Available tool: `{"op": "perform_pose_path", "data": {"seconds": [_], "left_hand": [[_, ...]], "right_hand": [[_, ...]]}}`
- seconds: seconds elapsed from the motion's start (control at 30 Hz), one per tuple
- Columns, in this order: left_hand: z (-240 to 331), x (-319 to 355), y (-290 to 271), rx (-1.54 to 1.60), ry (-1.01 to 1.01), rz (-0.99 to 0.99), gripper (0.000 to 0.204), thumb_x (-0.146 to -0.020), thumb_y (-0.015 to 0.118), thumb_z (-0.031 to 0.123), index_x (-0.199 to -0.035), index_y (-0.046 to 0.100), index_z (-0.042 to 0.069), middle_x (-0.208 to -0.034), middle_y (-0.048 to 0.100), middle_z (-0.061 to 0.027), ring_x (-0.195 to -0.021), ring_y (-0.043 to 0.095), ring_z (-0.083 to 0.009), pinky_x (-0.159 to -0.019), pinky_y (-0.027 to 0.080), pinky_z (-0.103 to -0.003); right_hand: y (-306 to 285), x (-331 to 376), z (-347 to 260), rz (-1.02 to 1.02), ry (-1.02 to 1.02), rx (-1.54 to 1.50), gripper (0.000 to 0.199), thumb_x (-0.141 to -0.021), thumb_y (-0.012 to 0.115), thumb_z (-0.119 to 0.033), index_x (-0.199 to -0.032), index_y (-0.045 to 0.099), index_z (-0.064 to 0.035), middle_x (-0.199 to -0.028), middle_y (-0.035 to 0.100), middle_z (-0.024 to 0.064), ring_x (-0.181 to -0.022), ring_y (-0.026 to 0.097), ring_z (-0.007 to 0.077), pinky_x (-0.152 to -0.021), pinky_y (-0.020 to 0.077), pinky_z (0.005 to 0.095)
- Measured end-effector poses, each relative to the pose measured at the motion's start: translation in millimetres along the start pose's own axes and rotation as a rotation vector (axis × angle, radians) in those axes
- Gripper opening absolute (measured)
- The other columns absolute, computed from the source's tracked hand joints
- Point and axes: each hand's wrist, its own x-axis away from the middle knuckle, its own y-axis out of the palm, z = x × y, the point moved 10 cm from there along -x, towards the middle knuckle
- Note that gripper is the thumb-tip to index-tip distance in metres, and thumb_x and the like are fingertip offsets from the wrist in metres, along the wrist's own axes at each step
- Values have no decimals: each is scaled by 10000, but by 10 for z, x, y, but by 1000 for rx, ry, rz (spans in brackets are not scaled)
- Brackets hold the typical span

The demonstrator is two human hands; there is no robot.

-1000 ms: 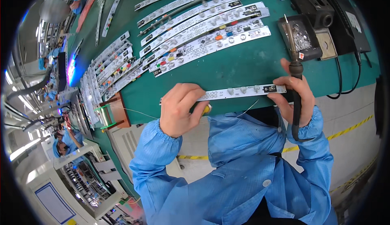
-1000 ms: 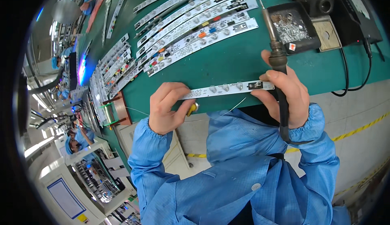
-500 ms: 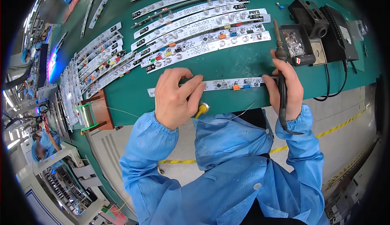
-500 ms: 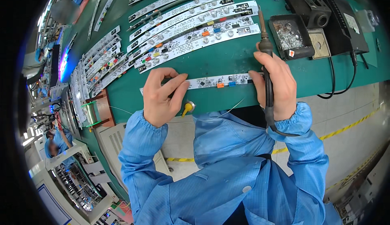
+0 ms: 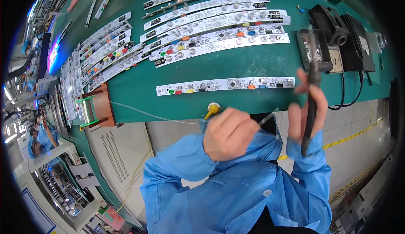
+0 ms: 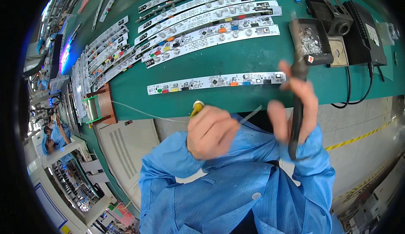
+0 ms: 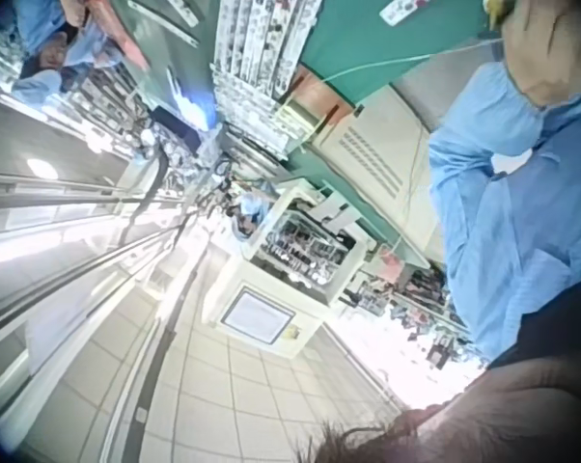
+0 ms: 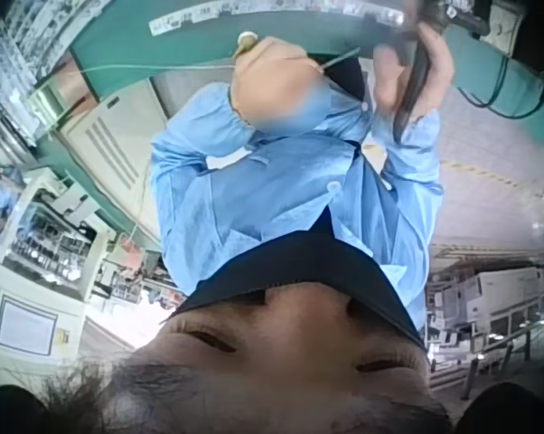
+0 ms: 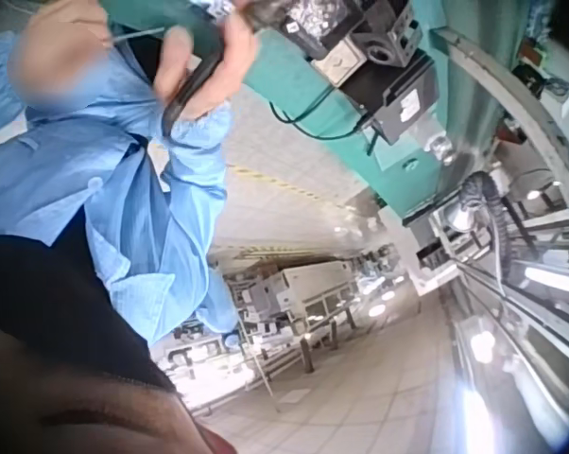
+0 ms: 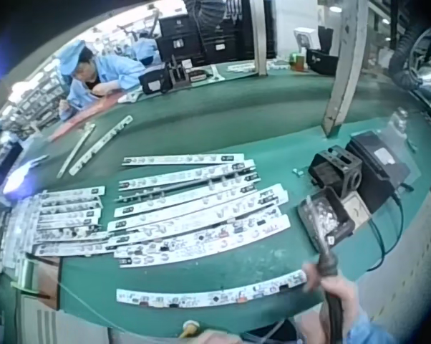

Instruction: Manually soldering components or wires onto flexible LED strip circuit boards at an assembly station.

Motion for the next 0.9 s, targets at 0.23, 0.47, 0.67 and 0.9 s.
{"op": "perform_pose_path", "data": {"seconds": [0.23,0.47,0.67,0.9], "left_hand": [[-112,90,-81,572,-443,64,180,-672,687,-105,-818,641,-11,-798,610,-97,-594,562,-130,-482,426,-234],[-645,36,-402,215,-482,146,129,-665,663,-63,-711,584,28,-915,650,-120,-645,641,-238,-494,486,-297],[-732,-24,-246,194,-361,131,139,-663,643,-53,-668,523,16,-1008,665,-158,-440,471,-60,-386,354,-227],[-766,-26,-242,233,-384,118,166,-655,626,-66,-636,484,17,-1002,665,-152,-418,435,-49,-370,330,-225]], "right_hand": [[423,222,-236,-200,128,-464,561,-821,524,136,-1281,376,-149,-1179,536,336,-641,537,100,-584,471,247],[173,-73,-501,-202,-151,129,382,-856,623,-148,-1205,511,-42,-1042,566,216,-752,566,259,-681,487,370],[321,-94,-837,-71,-316,200,179,-579,665,-76,-755,668,-39,-583,490,47,-513,456,192,-452,381,317],[405,-94,-804,-24,-349,270,188,-542,660,-63,-729,664,-44,-556,459,17,-490,435,164,-420,337,277]]}}
